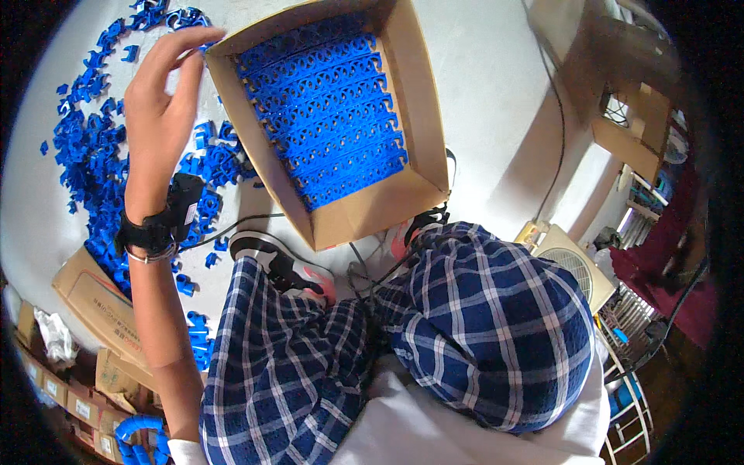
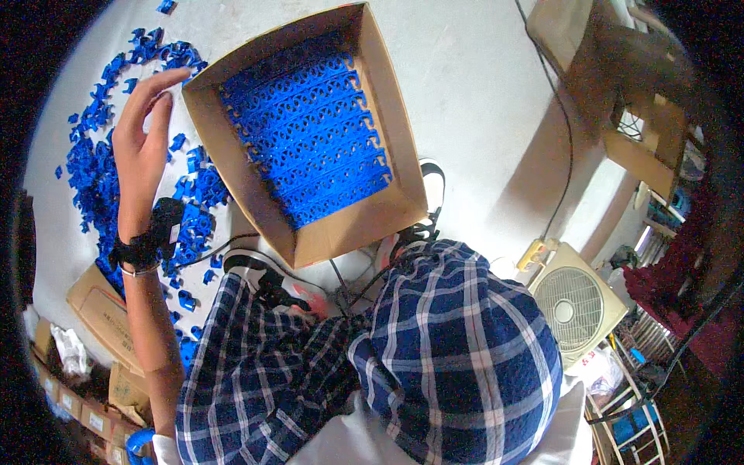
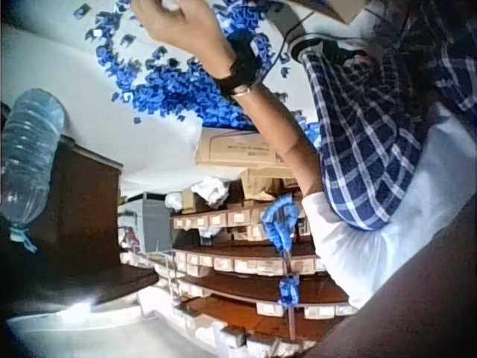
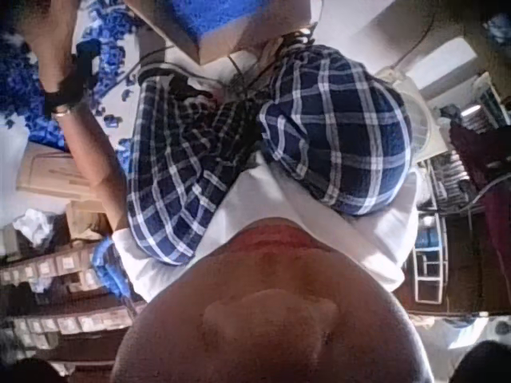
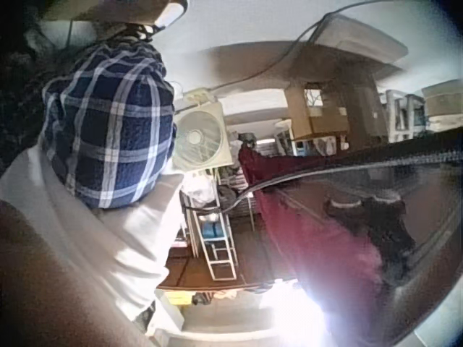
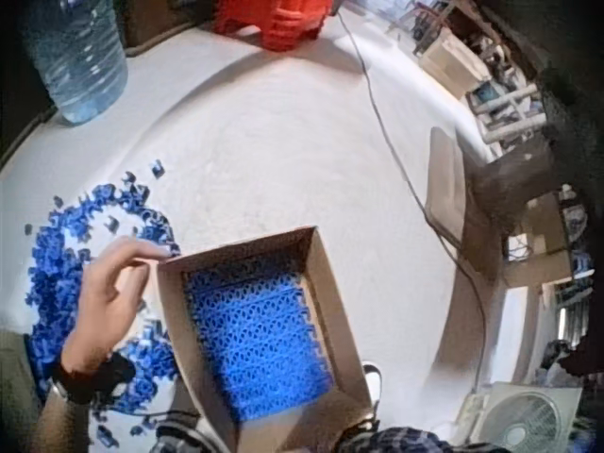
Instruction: The person sits on the floor and repeatedly picks up small blue plastic clips from a pile, then inserts them into slots on a blue plastic tray inside a cardboard box. They continue this process, filling the tray with the clips.
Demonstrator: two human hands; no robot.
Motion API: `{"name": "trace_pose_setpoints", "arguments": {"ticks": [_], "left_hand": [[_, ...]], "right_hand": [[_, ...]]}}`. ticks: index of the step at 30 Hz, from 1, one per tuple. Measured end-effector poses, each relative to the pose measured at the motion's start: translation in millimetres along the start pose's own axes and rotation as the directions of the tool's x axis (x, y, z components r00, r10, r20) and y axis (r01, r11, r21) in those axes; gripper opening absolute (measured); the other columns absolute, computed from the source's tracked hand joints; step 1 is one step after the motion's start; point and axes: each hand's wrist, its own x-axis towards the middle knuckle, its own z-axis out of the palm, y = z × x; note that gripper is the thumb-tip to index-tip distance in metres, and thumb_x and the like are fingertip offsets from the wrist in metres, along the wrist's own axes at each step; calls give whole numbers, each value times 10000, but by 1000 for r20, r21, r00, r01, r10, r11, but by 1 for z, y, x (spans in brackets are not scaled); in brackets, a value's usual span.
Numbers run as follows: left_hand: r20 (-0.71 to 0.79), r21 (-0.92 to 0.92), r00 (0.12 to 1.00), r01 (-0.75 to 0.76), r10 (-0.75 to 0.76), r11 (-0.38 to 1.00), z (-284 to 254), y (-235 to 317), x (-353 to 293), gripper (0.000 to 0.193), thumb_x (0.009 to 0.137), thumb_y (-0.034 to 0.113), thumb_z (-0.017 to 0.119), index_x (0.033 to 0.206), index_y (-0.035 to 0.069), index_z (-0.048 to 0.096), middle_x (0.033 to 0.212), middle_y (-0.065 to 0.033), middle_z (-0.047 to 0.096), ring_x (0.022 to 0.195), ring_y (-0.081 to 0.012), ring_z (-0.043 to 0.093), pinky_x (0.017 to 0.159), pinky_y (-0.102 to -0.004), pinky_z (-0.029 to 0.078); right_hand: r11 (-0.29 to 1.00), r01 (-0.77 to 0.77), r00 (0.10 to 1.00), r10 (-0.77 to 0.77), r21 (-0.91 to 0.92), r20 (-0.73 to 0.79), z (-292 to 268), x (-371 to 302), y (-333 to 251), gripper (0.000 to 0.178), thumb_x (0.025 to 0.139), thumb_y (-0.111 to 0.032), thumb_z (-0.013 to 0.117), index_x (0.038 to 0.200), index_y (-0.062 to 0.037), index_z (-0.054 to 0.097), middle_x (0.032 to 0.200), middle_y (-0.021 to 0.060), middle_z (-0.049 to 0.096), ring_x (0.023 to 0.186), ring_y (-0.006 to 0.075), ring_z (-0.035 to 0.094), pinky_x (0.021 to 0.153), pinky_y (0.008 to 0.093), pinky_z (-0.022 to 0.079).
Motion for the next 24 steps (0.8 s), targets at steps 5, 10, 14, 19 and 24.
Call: {"name": "trace_pose_setpoints", "arguments": {"ticks": [5, 10, 14, 19, 24], "left_hand": [[-88, 81, 982, 173, -166, 982, -13, -29, -27, 211, 957, 57, 524, 1073, 71, 701, 1082, -62, 688, 990, -145, 641, 862, -281, 499], [-137, 49, 947, 300, -291, 953, -7, -47, -63, 185, 955, 46, 527, 1042, 32, 690, 1005, -60, 679, 908, -119, 620, 784, -240, 477], [-235, 90, 882, 437, -408, 895, -11, -58, -102, 195, 959, 37, 507, 1057, 33, 676, 1051, -70, 671, 958, -144, 619, 801, -259, 481], [-364, 197, 738, 657, -568, 728, -6, -60, -151, 315, 893, 104, 605, 1204, 54, 608, 1192, -126, 607, 1074, -228, 588, 873, -329, 477], [-134, 349, 932, 364, -338, 864, 23, -52, -153, 877, 686, 311, 815, 1404, 28, 397, 1398, -244, 415, 1300, -411, 392, 1092, -459, 326]], "right_hand": [[991, 99, 976, -78, 95, -202, -20, 107, -44, 174, 874, -213, 567, 941, -60, 619, 883, 162, 660, 835, 340, 652, 686, 443, 512], [995, 73, 988, -62, 71, -145, -17, 189, -81, 180, 874, -217, 569, 936, -56, 620, 887, 168, 656, 847, 343, 646, 694, 440, 509], [999, 24, 997, -23, 22, -69, -5, 218, -93, 184, 874, -221, 571, 931, -54, 620, 890, 172, 652, 857, 345, 642, 700, 438, 507], [1000, 21, 998, -20, 16, -61, 4, 219, -90, 190, 874, -226, 573, 926, -50, 621, 895, 178, 648, 870, 349, 636, 708, 435, 504], [989, 117, 988, -108, 87, -108, 4, 173, -67, 196, 874, -231, 575, 921, -47, 622, 899, 183, 643, 882, 352, 630, 716, 432, 502]]}}
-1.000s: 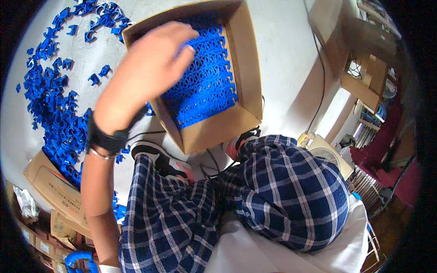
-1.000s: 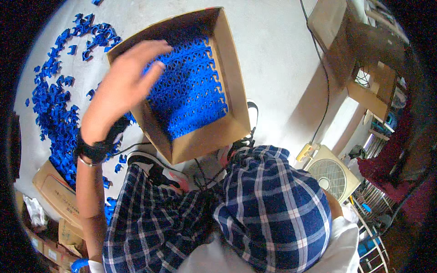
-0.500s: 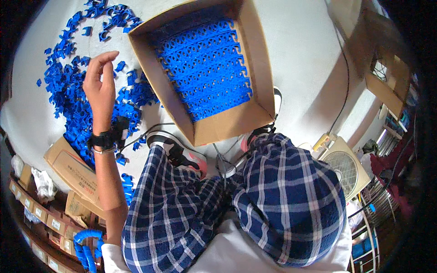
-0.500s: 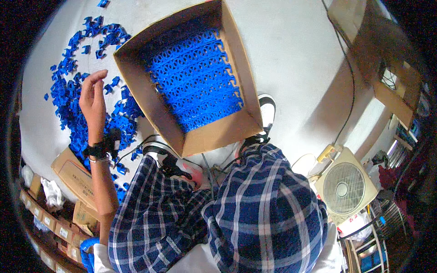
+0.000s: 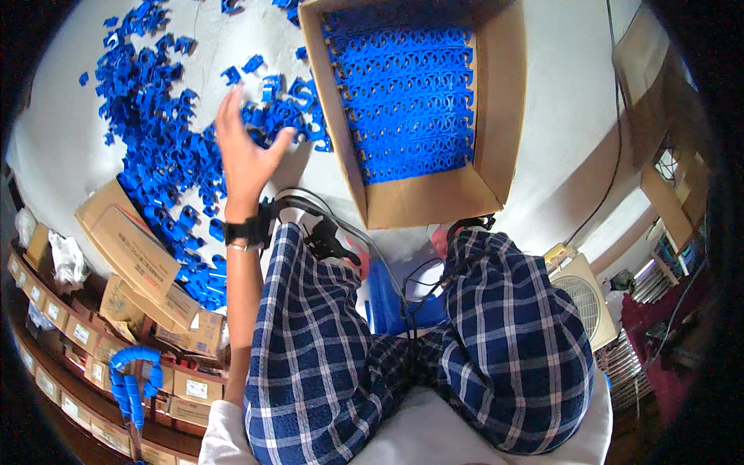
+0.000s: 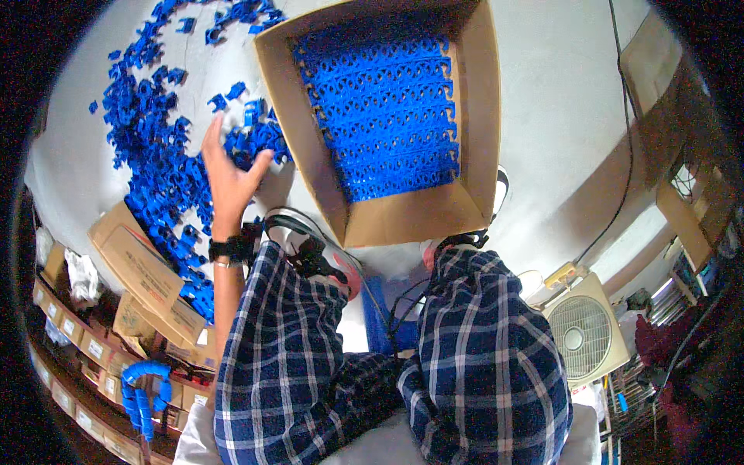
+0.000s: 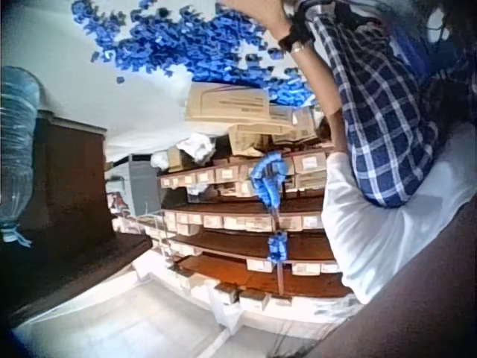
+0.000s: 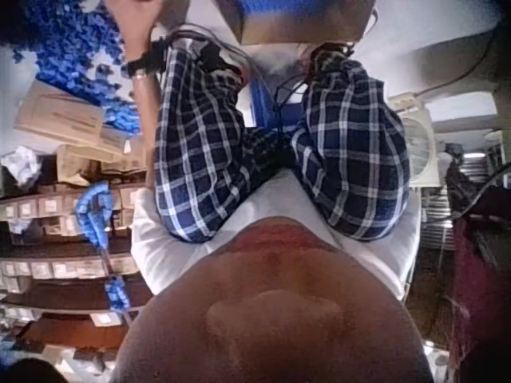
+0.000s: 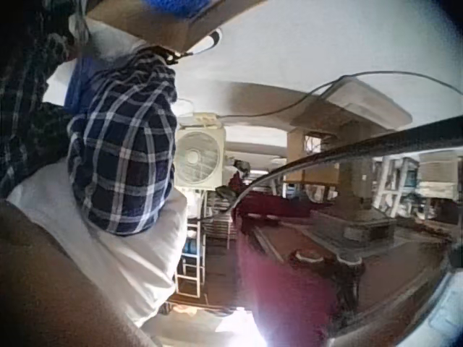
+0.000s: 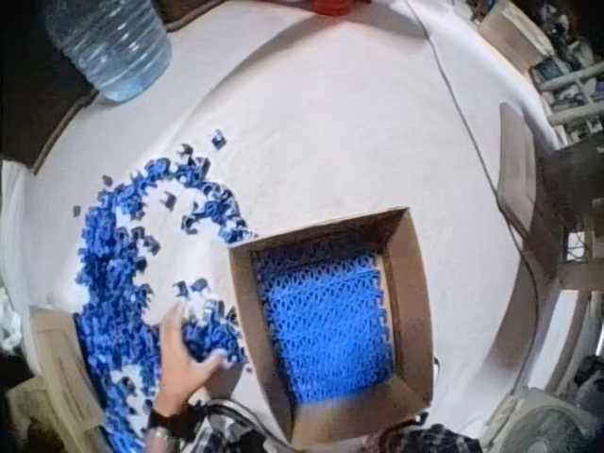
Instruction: The person sits on the floor and repeatedly picks up small blue plastic clips from a pile, then inserts them into slots on a blue plastic tray inside a cardboard box. They continue this process, filling the tray with the clips.
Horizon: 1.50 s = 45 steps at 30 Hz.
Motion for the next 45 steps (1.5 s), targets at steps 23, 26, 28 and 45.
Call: {"name": "trace_pose_setpoints", "arguments": {"ticks": [23, 26, 28, 45], "left_hand": [[75, 73, 991, 107, -112, 992, 43, 20, -32, 472, 702, 174, 774, 1128, 130, 575, 1077, -193, 543, 967, -419, 593, 850, -456, 503], [-29, -89, 988, 150, -153, 985, 33, 22, -30, 446, 693, 187, 773, 1097, 126, 595, 1003, -181, 591, 942, -387, 611, 832, -441, 508], [-39, -345, 961, 244, -273, 906, 22, 30, -32, 398, 715, 202, 761, 1073, 121, 608, 947, -109, 625, 854, -217, 613, 697, -346, 519], [722, -688, 688, 705, 67, 174, -42, 120, -75, 330, 903, 226, 578, 1177, 46, 539, 836, -64, 622, 680, -96, 594, 483, -211, 454]], "right_hand": [[950, 309, 947, -311, 37, 74, -78, -224, 24, 197, 897, -197, 531, 946, -46, 648, 944, 176, 626, 924, 374, 610, 794, 463, 499], [936, 340, 941, -338, -96, 30, -122, -214, -23, 184, 886, -175, 531, 969, -49, 637, 939, 169, 627, 895, 380, 616, 772, 456, 512], [888, 438, 898, -438, -137, 34, -143, -202, -58, 193, 883, -169, 530, 995, -48, 631, 964, 170, 634, 901, 384, 620, 770, 450, 518], [315, 698, 624, -709, 643, -329, -77, -164, -188, 452, 824, 28, 484, 1239, -100, 611, 1234, 176, 555, 1051, 306, 621, 864, 347, 518]]}}
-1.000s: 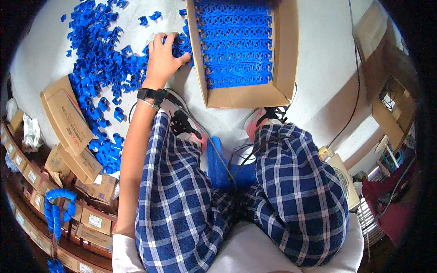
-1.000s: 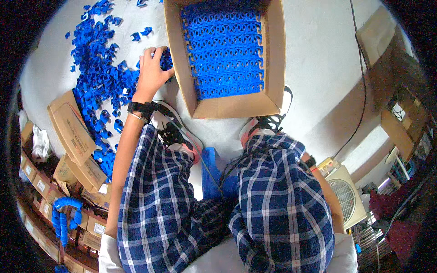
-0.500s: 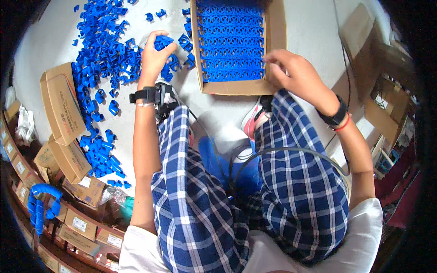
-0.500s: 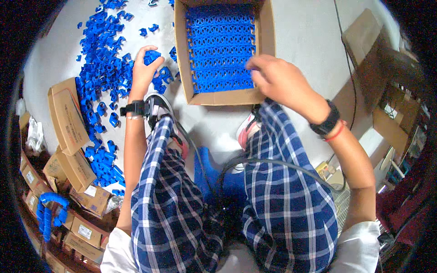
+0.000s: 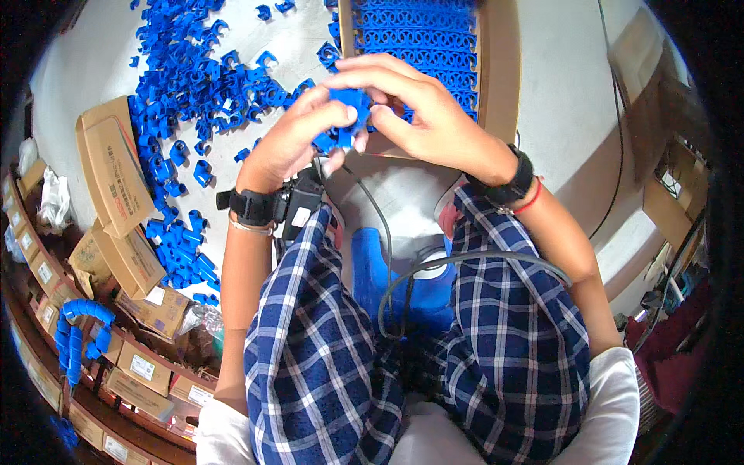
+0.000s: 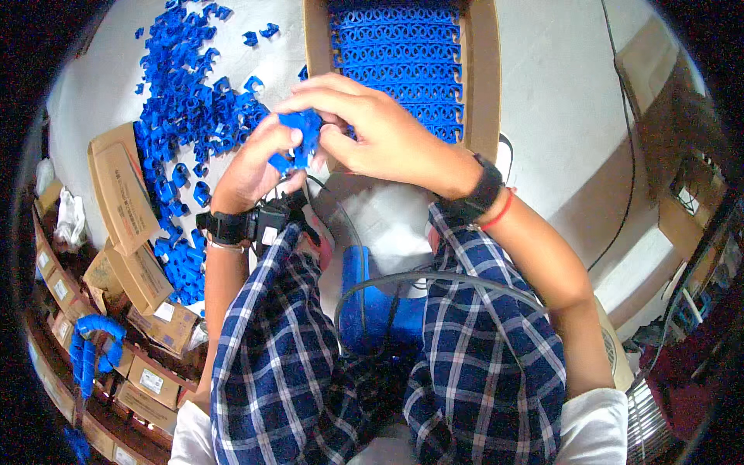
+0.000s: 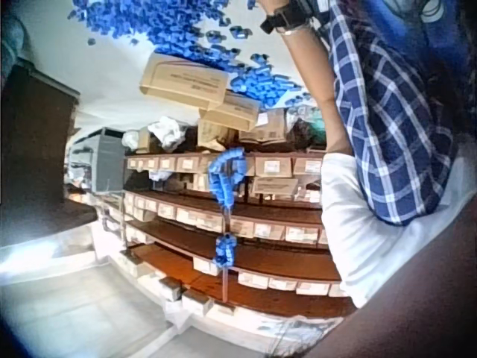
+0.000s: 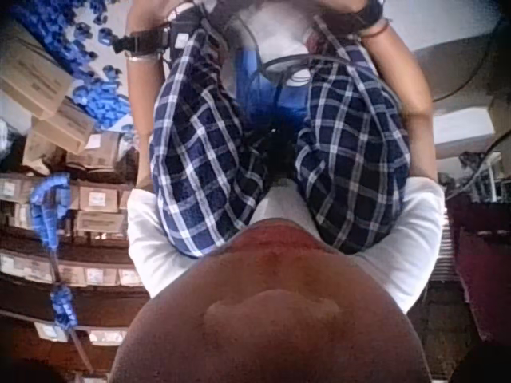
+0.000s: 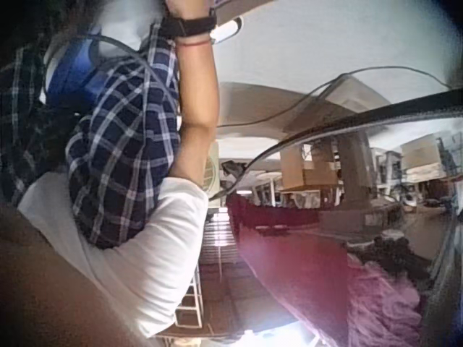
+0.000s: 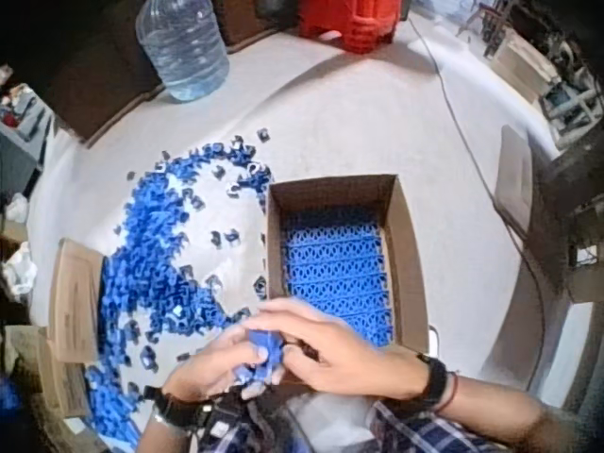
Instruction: The person sits on the floor and repeatedly picks up small blue plastic clips from a pile, then inserts them into slots on a blue plastic tray inside a cardboard box. They continue this process, filling the tray with the clips.
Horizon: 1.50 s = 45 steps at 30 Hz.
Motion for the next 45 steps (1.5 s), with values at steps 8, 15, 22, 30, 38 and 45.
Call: {"name": "trace_pose_setpoints", "arguments": {"ticks": [8, 15, 22, 30, 38, 45], "left_hand": [[23, -32, 1000, 7, -7, 999, 15, -26, 9, 411, 951, 289, 536, 1260, 26, 471, 967, -98, 612, 612, -125, 588, 391, -212, 430], [16, -69, 996, -84, 85, 994, 12, -27, 8, 320, 956, 280, 542, 1204, 78, 534, 944, -57, 617, 706, -81, 594, 432, -179, 435], [-131, -26, 986, -111, 106, 994, -5, -32, -4, 343, 942, 371, 503, 1172, 117, 530, 954, -50, 551, 744, -119, 543, 412, -196, 366], [-240, -120, 966, -133, 101, 984, -16, -35, -10, 290, 959, 303, 503, 1169, 110, 557, 960, -60, 582, 767, -125, 575, 470, -226, 402], [-244, -123, 967, -108, 76, 986, -13, -36, -9, 291, 958, 300, 505, 1172, 109, 558, 957, -55, 584, 763, -123, 576, 474, -225, 404], [-222, -138, 971, -120, 87, 983, -18, -39, -11, 283, 958, 284, 503, 1173, 107, 558, 945, -55, 590, 758, -120, 577, 471, -221, 409]], "right_hand": [[999, -23, 1000, 23, -48, -13, -18, -21, 13, 181, 887, -98, 648, 1053, -28, 662, 970, 80, 632, 792, 176, 636, 702, 289, 519], [892, -222, 963, 265, 393, -57, -7, -18, 13, 145, 916, -68, 615, 1045, -12, 650, 907, 17, 636, 804, 70, 606, 721, 225, 492], [750, -494, 862, 486, 440, 140, -20, -29, 23, 182, 909, -177, 614, 1001, -26, 659, 888, 1, 643, 787, 63, 584, 729, 217, 483], [592, -746, 623, 782, 305, 5, -5, -31, 69, 237, 883, -210, 652, 943, 18, 663, 800, 50, 677, 717, 111, 641, 667, 249, 537], [723, -637, 734, 675, -268, 74, 4, -24, 63, 245, 760, -236, 704, 882, -24, 698, 812, 138, 703, 758, 265, 681, 712, 364, 528], [745, -358, 887, 460, -563, 44, -28, 11, 36, 260, 739, -252, 708, 883, -36, 689, 802, 156, 689, 770, 330, 671, 711, 404, 538]]}}
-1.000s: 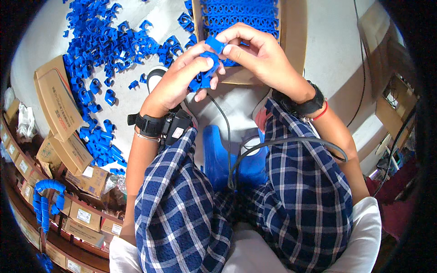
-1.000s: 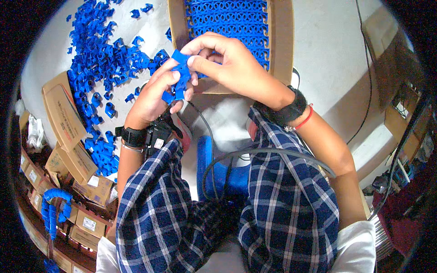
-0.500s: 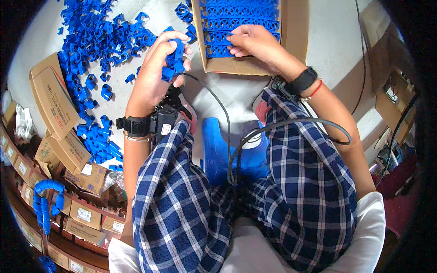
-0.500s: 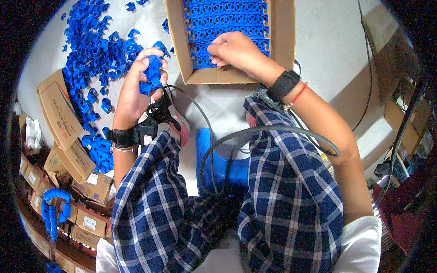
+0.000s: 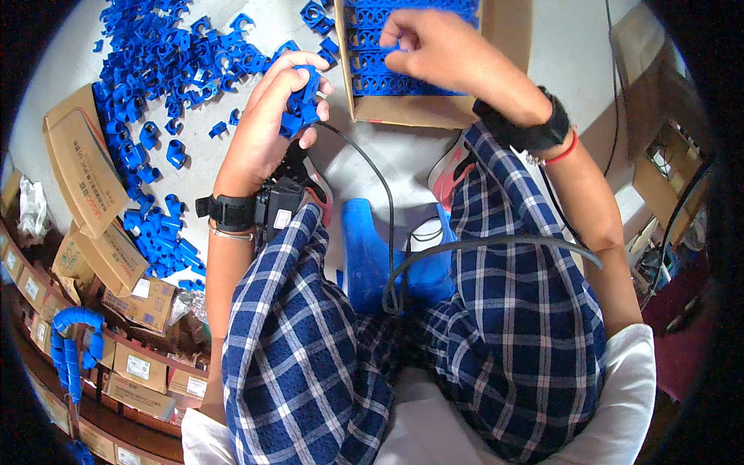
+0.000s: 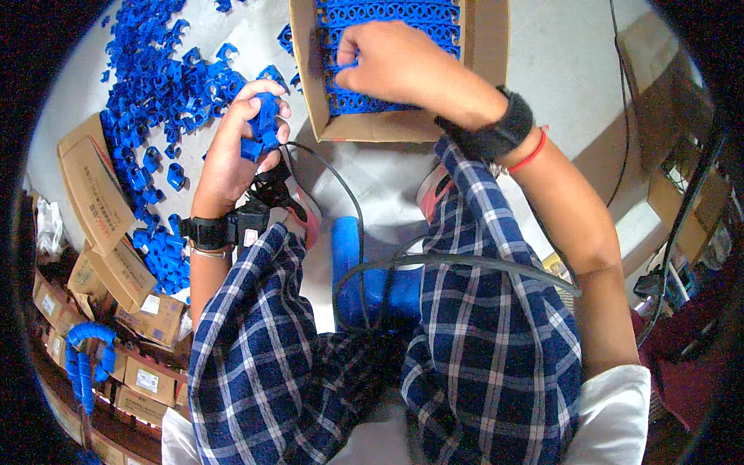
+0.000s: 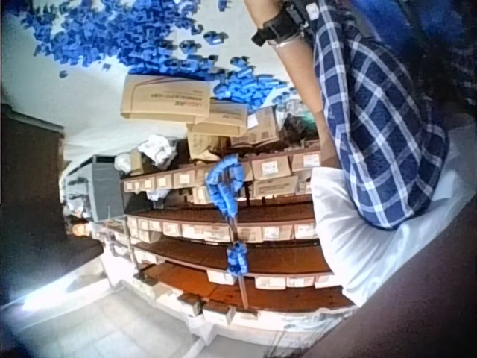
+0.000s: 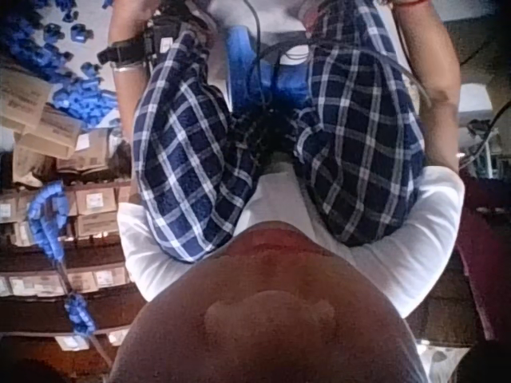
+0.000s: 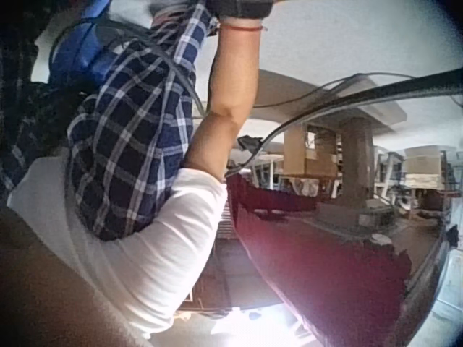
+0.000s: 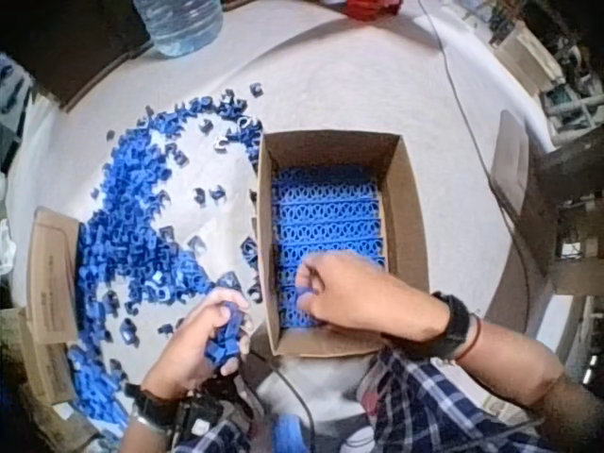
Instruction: The person sits on the floor and repeatedly picks up small blue plastic clips from a pile, then inserts them into slots on a blue plastic tray inside a cardboard box. They continue this process, filling the tray with the clips.
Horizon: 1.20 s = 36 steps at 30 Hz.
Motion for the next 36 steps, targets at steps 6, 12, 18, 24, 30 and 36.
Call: {"name": "trace_pose_setpoints", "arguments": {"ticks": [6, 12, 18, 24, 30, 36], "left_hand": [[-26, 44, 999, 21, -20, 999, -1, -2, 2, 276, 955, 282, 514, 1167, 112, 563, 935, -48, 598, 751, -117, 586, 470, -219, 417], [-17, 62, 1000, 16, -15, 998, -3, -2, 4, 268, 954, 278, 521, 1160, 113, 567, 938, -54, 605, 749, -121, 590, 468, -223, 425], [-9, 58, 1000, 26, -26, 998, -4, -2, 6, 264, 956, 273, 515, 1159, 113, 567, 935, -58, 610, 750, -124, 590, 463, -229, 432], [-2, 66, 999, 33, -33, 997, -4, -2, 6, 258, 960, 272, 513, 1156, 114, 570, 933, -57, 613, 753, -120, 591, 466, -227, 433], [-18, 77, 999, 35, -34, 996, -3, -3, 8, 253, 963, 273, 508, 1147, 113, 576, 923, -53, 613, 748, -116, 592, 466, -223, 430], [-19, 83, 999, 38, -37, 996, -2, -3, 8, 254, 961, 275, 510, 1144, 112, 578, 921, -53, 611, 745, -117, 594, 462, -224, 428]], "right_hand": [[953, -257, 915, 186, 163, 357, 30, 28, 14, 176, 799, -180, 675, 809, -6, 651, 675, 97, 666, 599, 149, 658, 569, 278, 536], [945, -293, 900, 222, 145, 375, 61, 30, 24, 178, 802, -157, 698, 822, -12, 597, 684, 95, 678, 608, 163, 682, 578, 290, 558], [984, -169, 932, 144, 47, 333, 70, 28, 17, 231, 780, -209, 595, 680, -24, 692, 611, 92, 684, 596, 214, 694, 616, 360, 563], [979, -181, 922, 135, 96, 362, 68, 29, 19, 190, 794, -140, 568, 699, -16, 677, 612, 123, 677, 614, 251, 699, 641, 380, 566], [994, -85, 955, 63, 62, 290, 74, 30, 23, 149, 772, -120, 590, 690, -25, 671, 593, 123, 663, 617, 278, 692, 649, 385, 557], [994, -70, 959, 42, 88, 280, 69, 27, 25, 75, 747, -90, 663, 782, -24, 654, 633, 101, 660, 571, 193, 663, 581, 328, 520]]}}
